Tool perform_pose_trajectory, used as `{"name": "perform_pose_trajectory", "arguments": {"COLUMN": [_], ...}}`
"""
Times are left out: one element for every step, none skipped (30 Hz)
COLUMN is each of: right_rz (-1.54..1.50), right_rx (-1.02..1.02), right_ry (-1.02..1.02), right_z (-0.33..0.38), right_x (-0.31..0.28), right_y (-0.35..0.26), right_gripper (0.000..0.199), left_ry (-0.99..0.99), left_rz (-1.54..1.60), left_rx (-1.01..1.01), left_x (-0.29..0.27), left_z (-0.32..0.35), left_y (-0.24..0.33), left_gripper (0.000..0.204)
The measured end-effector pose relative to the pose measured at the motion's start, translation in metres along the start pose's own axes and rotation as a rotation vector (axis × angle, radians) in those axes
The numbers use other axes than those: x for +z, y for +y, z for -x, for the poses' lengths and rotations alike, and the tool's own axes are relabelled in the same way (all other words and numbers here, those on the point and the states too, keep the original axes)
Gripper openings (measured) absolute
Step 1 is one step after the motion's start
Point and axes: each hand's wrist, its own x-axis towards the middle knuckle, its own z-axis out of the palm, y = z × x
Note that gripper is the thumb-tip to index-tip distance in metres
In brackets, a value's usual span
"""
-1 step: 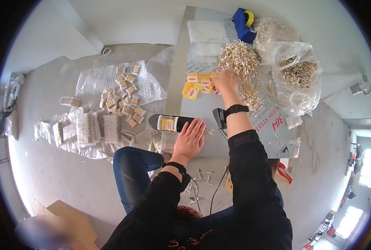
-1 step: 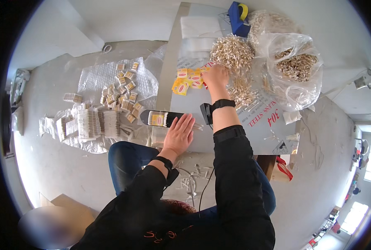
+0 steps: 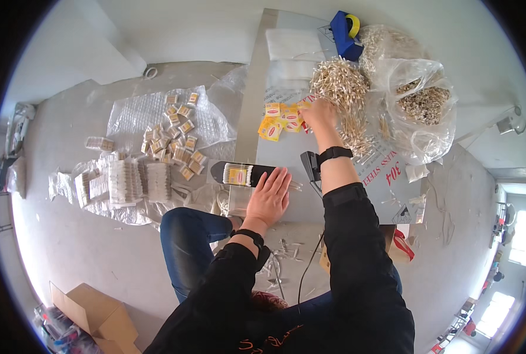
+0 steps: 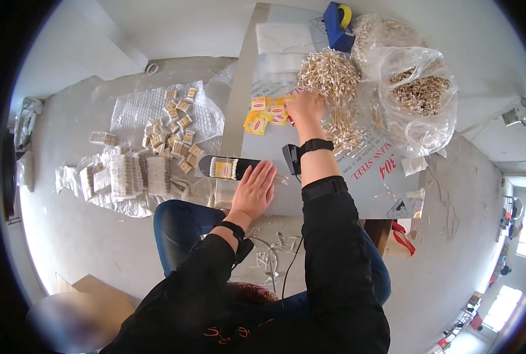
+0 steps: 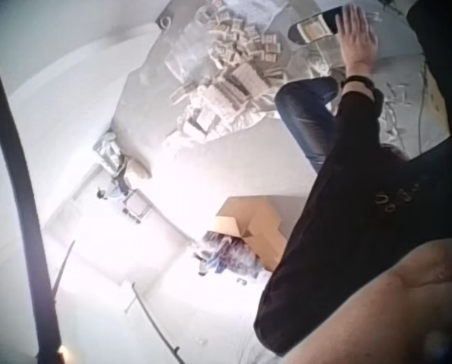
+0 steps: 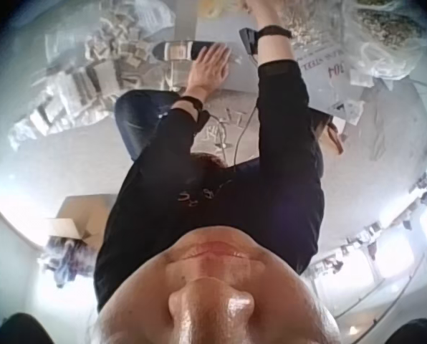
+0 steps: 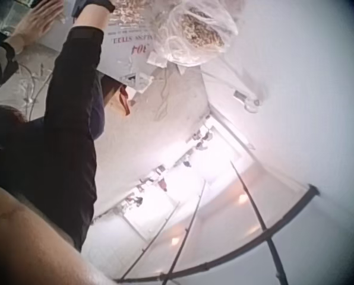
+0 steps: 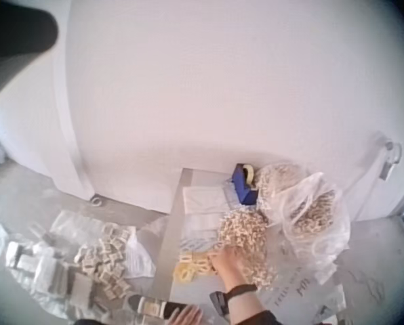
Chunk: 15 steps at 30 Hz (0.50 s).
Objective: Organize and package cotton swabs into small plastic bags.
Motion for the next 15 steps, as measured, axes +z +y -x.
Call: {"name": "perform_pose_trajectory", "arguments": {"right_rz": [-0.004, -0.007, -0.005, -0.041, -0.075, -0.075, -0.158, -0.241, -0.238, -0.344, -0.45, -0.448, -0.553, -0.658, -0.653], "right_rx": [0.016, 0.031, 0.036, 0.014, -0.009, -0.011, 0.002, 0.016, 0.015, -0.004, -0.022, -0.023, -0.013, -0.001, 0.002], "right_ry": [-0.095, -0.191, -0.185, -0.106, -0.027, -0.028, -0.016, -0.003, -0.003, 0.048, 0.099, 0.097, 0.0, -0.097, -0.091], "right_z": [0.002, 0.005, 0.002, 0.0, -0.003, -0.002, -0.001, -0.001, -0.003, -0.006, -0.01, -0.01, -0.012, -0.012, -0.013], "right_x": [-0.006, -0.011, -0.007, -0.002, 0.002, 0.005, 0.008, 0.011, 0.014, 0.016, 0.019, 0.02, 0.02, 0.021, 0.026], "right_y": [-0.008, -0.015, -0.01, -0.006, -0.001, 0.0, 0.001, 0.003, 0.008, 0.015, 0.022, 0.023, 0.025, 0.027, 0.031], "right_gripper": [0.044, 0.048, 0.048, 0.046, 0.044, 0.044, 0.043, 0.042, 0.042, 0.04, 0.038, 0.038, 0.037, 0.035, 0.035], "left_ry": [-0.005, -0.007, -0.006, -0.004, -0.001, -0.004, -0.006, -0.005, -0.007, -0.008, -0.007, -0.013, -0.019, -0.019, -0.026], "left_rz": [-0.003, -0.008, -0.007, -0.006, -0.001, -0.005, -0.009, -0.009, -0.006, -0.003, 0.0, -0.003, -0.006, -0.003, -0.01], "left_rx": [-0.006, -0.011, -0.007, -0.003, 0.002, -0.001, -0.005, -0.008, -0.007, -0.007, -0.007, -0.008, -0.009, -0.009, -0.005], "left_x": [-0.001, -0.002, -0.002, -0.001, -0.001, -0.001, -0.001, -0.001, -0.001, 0.0, 0.0, 0.0, -0.001, -0.002, -0.001], "left_z": [0.002, 0.004, 0.002, 0.001, -0.001, 0.0, 0.001, 0.002, 0.001, 0.001, 0.0, 0.0, 0.0, 0.001, 0.0], "left_y": [-0.002, -0.003, -0.002, 0.0, 0.001, 0.0, 0.0, -0.001, -0.001, 0.0, 0.001, 0.0, 0.0, 0.0, 0.0], "left_gripper": [0.053, 0.053, 0.053, 0.053, 0.053, 0.053, 0.053, 0.053, 0.053, 0.053, 0.053, 0.053, 0.053, 0.053, 0.054]}}
